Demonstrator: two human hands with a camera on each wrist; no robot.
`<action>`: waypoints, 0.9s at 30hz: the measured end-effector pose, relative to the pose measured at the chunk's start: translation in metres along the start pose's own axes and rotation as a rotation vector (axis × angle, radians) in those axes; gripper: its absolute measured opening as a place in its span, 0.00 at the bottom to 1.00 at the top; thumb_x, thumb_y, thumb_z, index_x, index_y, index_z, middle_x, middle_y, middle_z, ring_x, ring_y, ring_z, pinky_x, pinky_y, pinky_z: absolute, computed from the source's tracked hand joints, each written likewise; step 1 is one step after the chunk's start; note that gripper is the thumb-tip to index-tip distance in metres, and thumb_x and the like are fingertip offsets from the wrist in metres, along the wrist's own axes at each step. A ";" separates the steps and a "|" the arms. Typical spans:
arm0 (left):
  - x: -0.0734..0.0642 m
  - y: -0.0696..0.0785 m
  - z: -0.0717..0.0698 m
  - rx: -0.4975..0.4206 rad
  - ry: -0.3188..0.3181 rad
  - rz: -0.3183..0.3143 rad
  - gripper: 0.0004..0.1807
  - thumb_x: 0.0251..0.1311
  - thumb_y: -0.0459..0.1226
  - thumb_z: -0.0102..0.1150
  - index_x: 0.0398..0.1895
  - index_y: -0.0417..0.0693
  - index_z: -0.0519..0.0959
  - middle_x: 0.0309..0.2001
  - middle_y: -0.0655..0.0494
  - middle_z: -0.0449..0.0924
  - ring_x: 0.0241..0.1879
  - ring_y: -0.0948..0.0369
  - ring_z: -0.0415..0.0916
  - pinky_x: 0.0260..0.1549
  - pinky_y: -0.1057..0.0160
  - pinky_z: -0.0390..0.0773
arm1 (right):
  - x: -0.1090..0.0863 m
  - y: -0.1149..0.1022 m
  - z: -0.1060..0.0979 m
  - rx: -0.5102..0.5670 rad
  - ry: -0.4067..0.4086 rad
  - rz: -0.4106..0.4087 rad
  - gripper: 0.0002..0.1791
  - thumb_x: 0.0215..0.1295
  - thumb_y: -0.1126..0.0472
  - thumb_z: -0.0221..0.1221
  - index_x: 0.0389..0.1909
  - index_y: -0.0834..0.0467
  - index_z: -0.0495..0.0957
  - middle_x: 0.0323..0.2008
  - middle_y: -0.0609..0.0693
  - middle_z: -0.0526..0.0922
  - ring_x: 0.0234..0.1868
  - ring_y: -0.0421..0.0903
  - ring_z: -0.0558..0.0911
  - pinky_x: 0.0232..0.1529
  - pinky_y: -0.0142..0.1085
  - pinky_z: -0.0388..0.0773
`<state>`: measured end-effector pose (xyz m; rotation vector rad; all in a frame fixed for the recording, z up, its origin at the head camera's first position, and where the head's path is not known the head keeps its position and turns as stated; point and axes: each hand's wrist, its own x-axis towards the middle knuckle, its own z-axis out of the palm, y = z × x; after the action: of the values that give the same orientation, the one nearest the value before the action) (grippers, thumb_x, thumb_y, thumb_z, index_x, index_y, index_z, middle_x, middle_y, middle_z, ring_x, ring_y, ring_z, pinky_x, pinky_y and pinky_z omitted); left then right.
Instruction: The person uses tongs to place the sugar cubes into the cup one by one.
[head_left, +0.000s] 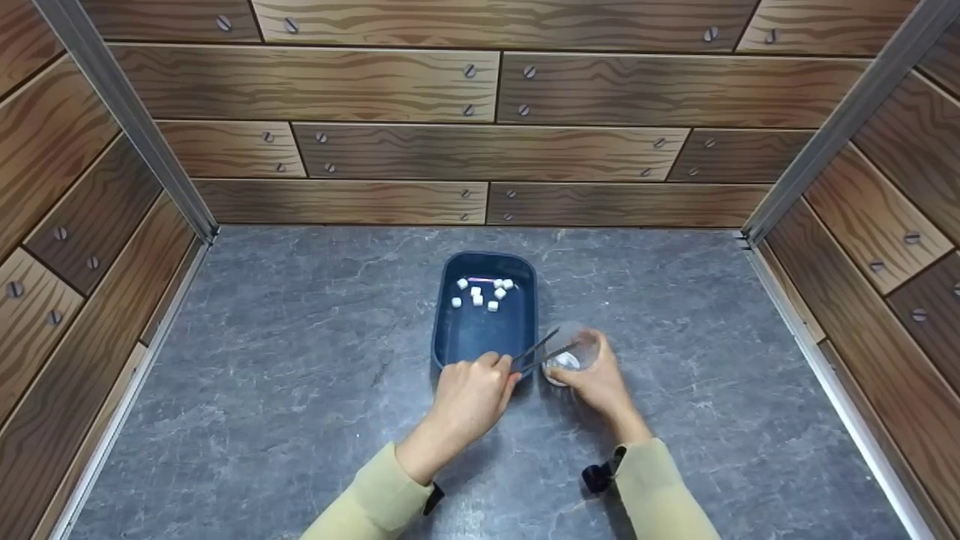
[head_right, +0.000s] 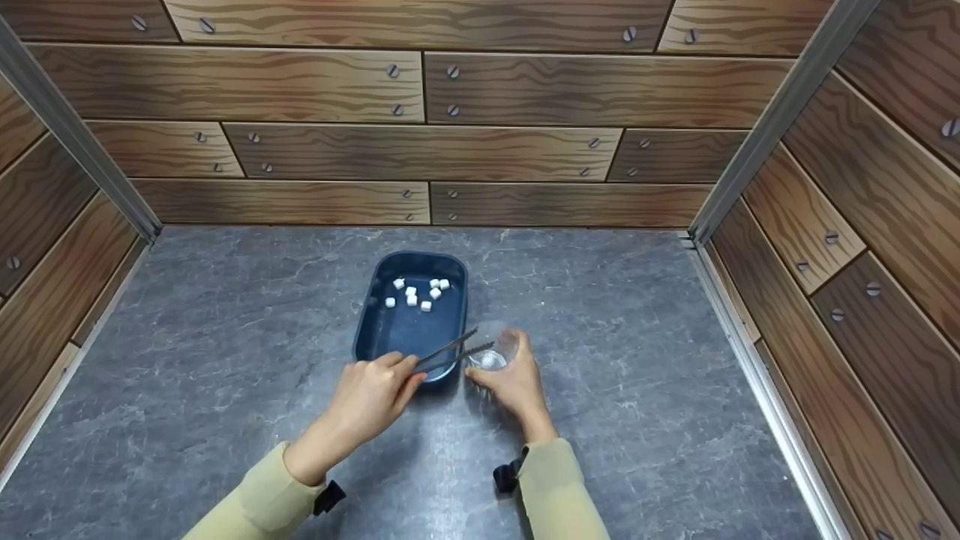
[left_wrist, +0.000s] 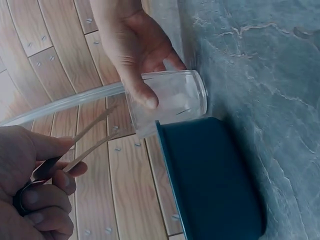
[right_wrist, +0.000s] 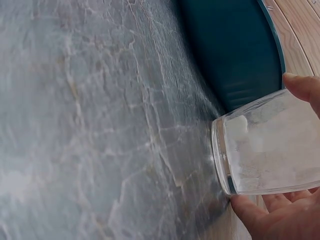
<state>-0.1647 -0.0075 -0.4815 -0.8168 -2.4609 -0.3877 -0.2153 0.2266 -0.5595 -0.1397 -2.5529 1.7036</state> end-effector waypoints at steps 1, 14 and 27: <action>-0.001 -0.001 0.000 -0.005 -0.002 -0.009 0.11 0.64 0.43 0.63 0.35 0.43 0.83 0.25 0.55 0.79 0.16 0.57 0.75 0.13 0.59 0.73 | 0.000 0.000 0.000 0.000 -0.004 0.005 0.51 0.41 0.64 0.78 0.65 0.69 0.60 0.62 0.68 0.69 0.64 0.60 0.68 0.66 0.49 0.59; -0.012 -0.023 -0.010 -0.045 -0.021 -0.162 0.13 0.64 0.44 0.63 0.34 0.41 0.81 0.26 0.52 0.79 0.15 0.55 0.75 0.11 0.59 0.71 | 0.001 0.000 0.000 0.015 0.001 0.017 0.51 0.40 0.63 0.78 0.65 0.68 0.60 0.62 0.65 0.69 0.63 0.59 0.69 0.66 0.46 0.60; -0.024 -0.059 -0.005 0.012 0.049 -0.350 0.12 0.60 0.41 0.67 0.33 0.39 0.82 0.27 0.47 0.82 0.17 0.49 0.78 0.13 0.52 0.75 | 0.000 0.001 0.002 0.056 -0.003 0.014 0.52 0.39 0.65 0.79 0.65 0.67 0.60 0.62 0.65 0.69 0.63 0.58 0.69 0.65 0.44 0.60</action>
<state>-0.1829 -0.0665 -0.4967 -0.3624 -2.5568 -0.5091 -0.2155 0.2248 -0.5610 -0.1528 -2.5093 1.7795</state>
